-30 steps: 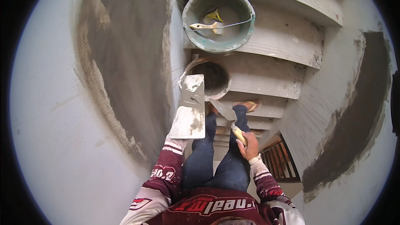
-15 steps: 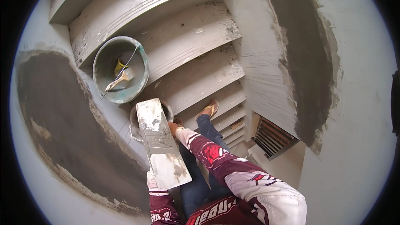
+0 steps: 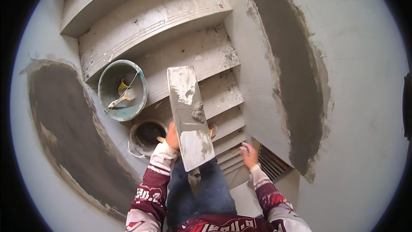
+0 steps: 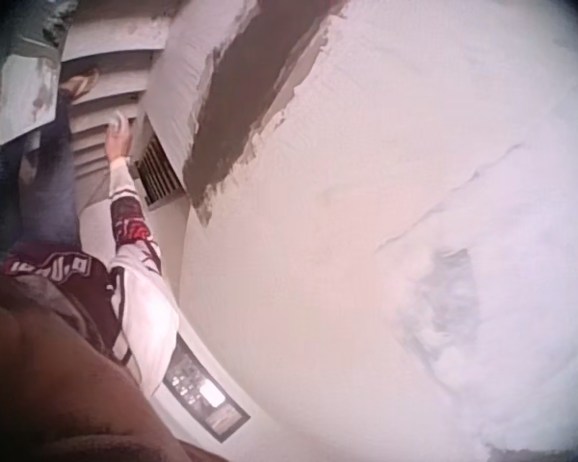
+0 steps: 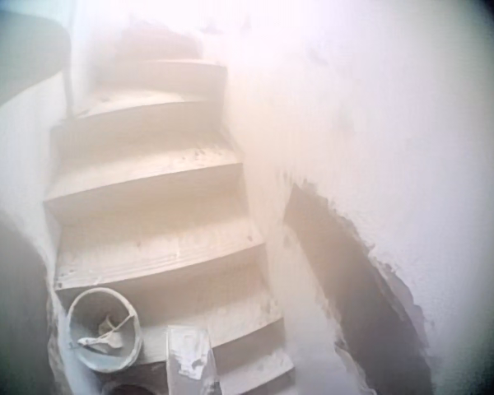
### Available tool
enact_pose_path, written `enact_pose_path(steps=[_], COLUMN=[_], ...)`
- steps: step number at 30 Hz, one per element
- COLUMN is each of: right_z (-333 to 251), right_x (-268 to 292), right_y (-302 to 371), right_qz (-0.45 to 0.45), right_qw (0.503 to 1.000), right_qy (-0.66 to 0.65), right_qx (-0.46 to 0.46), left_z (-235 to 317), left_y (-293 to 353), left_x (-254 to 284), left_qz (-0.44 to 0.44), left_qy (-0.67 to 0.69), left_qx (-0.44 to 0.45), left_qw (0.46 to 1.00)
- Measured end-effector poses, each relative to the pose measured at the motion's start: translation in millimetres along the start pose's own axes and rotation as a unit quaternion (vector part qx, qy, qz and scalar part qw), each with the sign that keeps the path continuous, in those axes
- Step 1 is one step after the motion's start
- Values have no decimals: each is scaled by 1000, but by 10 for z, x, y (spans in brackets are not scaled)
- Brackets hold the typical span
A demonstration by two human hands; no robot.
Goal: The person applies plaster to the wall adjacent to a staircase using a trowel and a hawk. They scoop plaster from a bucket, spread it onto the wall, and smooth the surface repeatedly.
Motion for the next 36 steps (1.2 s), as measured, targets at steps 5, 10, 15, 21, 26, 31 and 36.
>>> enact_pose_path(steps=[5,10,15,21,26,31,36], right_z=[-1641,-2383,-3156,-3002,-2935,-2962,-2932], right_x=[1690,3324,4112,4650,4702,4699,4639], right_y=[-46,512,696,772,548,513,488], right_qz=[213,456,600,599,640,634,635], right_qw=[955,774,454,319,302,322,297], right_qy=[118,321,551,729,689,683,689], right_qx=[168,299,361,88,154,165,185], left_z=[147,267,27,34,-55,14,18], left_y=[-612,-1188,-1801,-2319,-2601,-2723,-2707], left_x=[-413,-955,-1241,-1843,-2043,-2300,-2594], left_qz=[70,129,130,109,116,188,221], left_qy=[76,204,277,210,119,41,-25], left_qx=[-11,11,41,1,-19,-161,-215], left_qw=[995,970,951,972,986,968,951])
Point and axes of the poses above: each hand's wrist, its own y-axis away from the middle knuckle, its own x-axis out of the back of the hand, z = x × y, the point moved 4 cm from there along -y, towards the middle knuckle, and after that the axes turned 9 degrees about z, right-handed, at the moved point
